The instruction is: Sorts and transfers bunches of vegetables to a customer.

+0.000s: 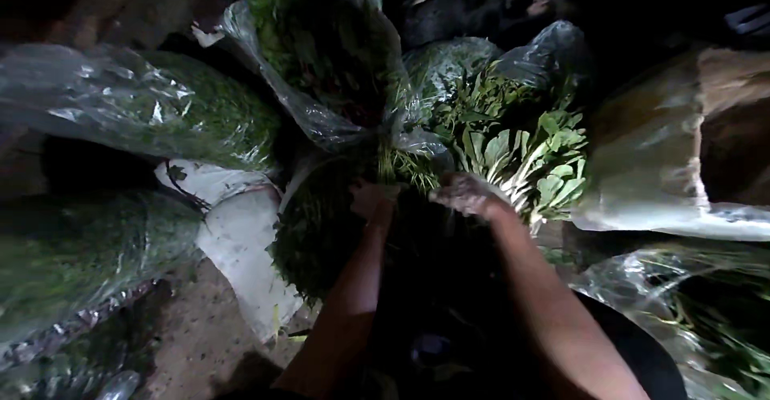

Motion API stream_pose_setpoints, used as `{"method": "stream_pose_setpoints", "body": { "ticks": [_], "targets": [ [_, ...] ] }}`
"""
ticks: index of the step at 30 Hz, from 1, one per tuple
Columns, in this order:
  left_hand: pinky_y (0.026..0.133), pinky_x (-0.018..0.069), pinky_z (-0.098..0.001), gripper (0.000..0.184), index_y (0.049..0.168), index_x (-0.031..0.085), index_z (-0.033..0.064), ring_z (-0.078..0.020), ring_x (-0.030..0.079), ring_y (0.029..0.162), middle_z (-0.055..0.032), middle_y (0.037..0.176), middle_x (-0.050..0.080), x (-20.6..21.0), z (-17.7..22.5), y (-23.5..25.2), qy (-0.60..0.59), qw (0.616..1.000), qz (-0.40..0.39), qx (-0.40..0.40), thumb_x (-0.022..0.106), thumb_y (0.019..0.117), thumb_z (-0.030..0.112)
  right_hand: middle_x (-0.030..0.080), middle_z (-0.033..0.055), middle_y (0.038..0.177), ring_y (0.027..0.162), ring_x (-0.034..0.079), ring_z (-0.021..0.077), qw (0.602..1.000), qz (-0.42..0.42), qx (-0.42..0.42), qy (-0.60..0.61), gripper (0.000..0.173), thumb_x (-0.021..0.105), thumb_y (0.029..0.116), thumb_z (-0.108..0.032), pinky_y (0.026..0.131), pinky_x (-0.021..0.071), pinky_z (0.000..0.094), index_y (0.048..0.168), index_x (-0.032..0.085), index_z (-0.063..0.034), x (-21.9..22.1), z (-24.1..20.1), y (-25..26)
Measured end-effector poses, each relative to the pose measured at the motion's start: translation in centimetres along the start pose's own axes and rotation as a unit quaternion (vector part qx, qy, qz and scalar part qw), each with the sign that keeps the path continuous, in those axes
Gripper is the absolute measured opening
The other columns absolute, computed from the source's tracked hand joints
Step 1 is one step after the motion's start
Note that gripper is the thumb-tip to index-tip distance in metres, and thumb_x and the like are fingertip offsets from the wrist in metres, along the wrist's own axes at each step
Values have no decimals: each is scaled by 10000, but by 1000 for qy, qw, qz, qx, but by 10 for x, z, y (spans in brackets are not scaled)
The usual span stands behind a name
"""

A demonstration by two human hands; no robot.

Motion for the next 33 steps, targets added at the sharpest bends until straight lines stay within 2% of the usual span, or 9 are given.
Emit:
{"method": "stream_pose_setpoints", "body": {
  "ticks": [3,6,8,13,16,21,24,28,33],
  "targets": [
    [1063,421,-611,1121,1528,440,137,-435,438,1384,-261,1564,359,-43,-25,5,-24,999,-11,36,781,668,771,600,248,1366,1252,594,424,994,83,59,46,587,663,959,-456,1019,484,633,1410,574,-92,30,-32,38],
    [1071,428,-592,1146,1549,396,99,-460,458,1362,-295,1545,371,-73,-73,29,-53,996,73,18,820,678,710,489,269,1484,1308,545,447,967,163,146,129,791,756,873,-463,1039,469,629,1512,465,-98,61,-24,55],
    [1055,442,-598,1092,1544,388,59,-456,497,1332,-295,1519,416,-71,-86,40,-26,999,45,11,785,744,687,443,280,1516,1345,508,452,966,140,169,134,937,785,841,-519,1068,446,627,1563,378,-81,65,-13,64],
    [1058,410,-639,941,1474,508,92,-440,518,1315,-260,1453,511,-74,-63,44,70,997,-30,34,743,785,687,609,224,1380,1312,547,425,990,56,118,54,634,661,902,-624,1062,421,668,1310,688,-139,59,-8,73],
    [1057,401,-655,904,1450,548,137,-503,430,1363,-329,1511,394,-79,-65,59,64,997,-39,28,722,783,721,485,232,1501,1335,522,419,997,36,53,52,570,667,941,-522,1074,450,618,1383,634,-163,69,-30,62],
    [992,490,-611,798,1316,610,29,-389,639,1156,-225,1213,674,-86,-63,57,-41,996,-46,59,786,801,613,592,253,1381,1262,597,394,951,33,89,294,913,740,905,-515,1060,480,576,1583,298,-94,86,-31,64],
    [1020,443,-643,757,1233,676,11,-415,600,1214,-247,1254,654,-80,-61,75,24,993,-104,54,696,853,665,615,225,1354,1264,597,362,973,-22,28,229,833,764,883,-509,1073,472,565,1503,445,-54,81,-50,60],
    [1093,395,-624,913,1477,518,123,-429,479,1365,-250,1467,509,-79,-58,82,48,989,-124,59,724,800,700,603,214,1387,1303,574,350,977,-48,5,206,813,770,884,-495,1101,447,559,1500,466,-60,75,-61,57],
    [1030,462,-612,880,1451,525,120,-374,605,1226,-203,1300,646,-74,-70,73,-55,989,-108,81,795,778,619,569,226,1424,1323,558,356,974,-42,14,220,861,782,892,-406,1110,443,553,1561,361,-64,84,-57,65]
  ]
}}
Point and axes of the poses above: each hand's wrist, its own y-axis towards the middle knuckle, its own x-axis out of the palm, z = x × y, the point moved 3 cm from there along y, towards the middle knuckle
